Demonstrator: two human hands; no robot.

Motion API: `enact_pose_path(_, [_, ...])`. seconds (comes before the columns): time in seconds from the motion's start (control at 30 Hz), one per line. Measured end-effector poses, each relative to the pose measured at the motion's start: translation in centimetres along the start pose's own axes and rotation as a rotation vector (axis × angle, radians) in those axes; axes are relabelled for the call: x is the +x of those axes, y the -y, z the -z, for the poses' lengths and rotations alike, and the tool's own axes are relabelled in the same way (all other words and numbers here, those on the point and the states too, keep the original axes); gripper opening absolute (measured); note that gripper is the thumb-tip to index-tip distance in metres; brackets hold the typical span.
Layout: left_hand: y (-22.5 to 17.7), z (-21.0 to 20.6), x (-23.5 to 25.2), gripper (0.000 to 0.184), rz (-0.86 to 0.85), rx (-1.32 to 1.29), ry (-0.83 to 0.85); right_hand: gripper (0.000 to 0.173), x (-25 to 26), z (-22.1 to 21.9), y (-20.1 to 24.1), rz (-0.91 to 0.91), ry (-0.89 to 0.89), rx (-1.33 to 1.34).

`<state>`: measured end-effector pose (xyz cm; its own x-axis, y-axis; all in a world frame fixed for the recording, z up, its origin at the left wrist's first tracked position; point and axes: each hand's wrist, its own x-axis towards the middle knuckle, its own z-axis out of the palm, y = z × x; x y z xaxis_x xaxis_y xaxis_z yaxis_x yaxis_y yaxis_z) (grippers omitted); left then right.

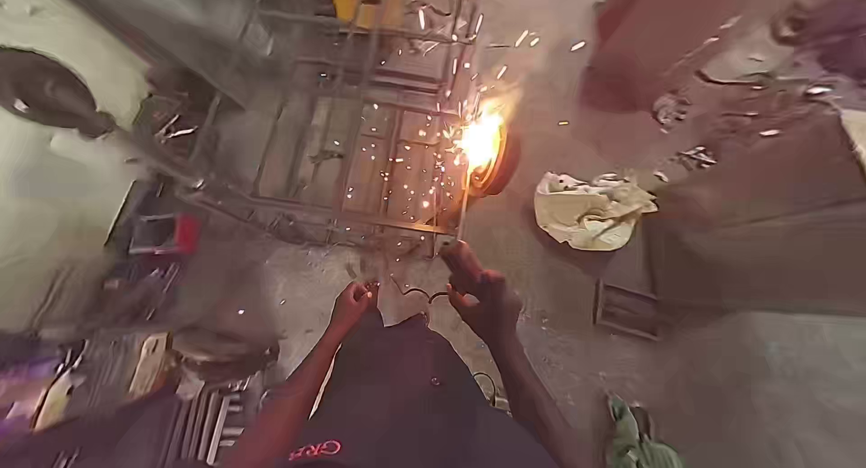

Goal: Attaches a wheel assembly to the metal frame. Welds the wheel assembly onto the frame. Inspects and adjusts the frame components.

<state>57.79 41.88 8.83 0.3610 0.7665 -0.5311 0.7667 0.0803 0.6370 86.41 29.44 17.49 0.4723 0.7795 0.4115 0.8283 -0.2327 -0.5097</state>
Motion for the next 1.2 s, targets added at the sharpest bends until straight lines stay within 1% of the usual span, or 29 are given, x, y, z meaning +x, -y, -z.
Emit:
enact_pose_path(0.03, [3.1, -1.5, 1.0, 0.035, -0.069, -0.115, -0.071, 0.059, 0.0, 0.1, -0.3, 0.014, 0.028, 0.062])
enact_pose_path(0.07, [4.6, -2.0, 1.2, 0.035, -0.024, -0.177, -0.049, 0.061, 0.0, 0.2, -0.4, 0.013, 0.047, 0.115])
enact_pose_path(0.13, [5.3, -2.1, 0.6, 0.035, 0.095, -0.195, -0.023, 0.066, -0.1, 0.4, -0.1, -0.021, 0.109, 0.164])
enact_pose_path(0.17, [5.6, -2.1, 0.3, 0.035, 0.121, -0.183, -0.025, 0.067, -0.1, 0.3, 0.1, -0.027, 0.135, 0.183])
enact_pose_path(0.27, [7.1, -1.8, -0.5, 0.037, 0.159, -0.149, -0.008, 0.067, -0.8, -0.7, 0.8, 0.004, 0.171, 0.228])
enact_pose_path(0.4, [9.8, -0.4, -0.1, 0.034, 0.132, -0.182, 0.000, 0.069, -1.8, -2.5, 3.3, -0.005, 0.208, 0.276])
enact_pose_path(0.5, [11.2, 1.9, -0.1, 0.028, 0.081, -0.265, -0.015, 0.073, -1.8, -4.3, 5.9, -0.019, 0.213, 0.361])
enact_pose_path(0.57, [12.3, 4.3, -0.3, 0.025, 0.057, -0.309, -0.030, 0.076, -1.4, -5.7, 7.9, -0.033, 0.207, 0.418])
enact_pose_path(0.67, [15.5, 8.2, -0.9, 0.022, 0.051, -0.374, -0.092, 0.081, -0.3, -7.9, 11.9, -0.061, 0.209, 0.448])
enact_pose_path(0.8, [21.0, 13.2, -2.0, 0.022, 0.131, -0.426, -0.179, 0.087, 1.0, -10.9, 17.1, -0.037, 0.225, 0.426])
enact_pose_path(0.97, [28.3, 18.0, -2.6, 0.023, 0.220, -0.486, -0.251, 0.086, 2.6, -15.3, 22.7, 0.034, 0.232, 0.426])
enact_pose_path(1.03, [30.5, 19.8, -3.8, 0.024, 0.264, -0.502, -0.270, 0.087, 3.3, -17.1, 24.9, 0.039, 0.236, 0.440])
enact_pose_path(1.13, [33.4, 22.5, -5.3, 0.026, 0.311, -0.512, -0.344, 0.092, 5.2, -20.0, 28.4, 0.039, 0.230, 0.492])
enact_pose_path(1.2, [35.2, 23.8, -6.1, 0.024, 0.349, -0.519, -0.373, 0.091, 6.4, -21.3, 30.5, 0.023, 0.226, 0.515])
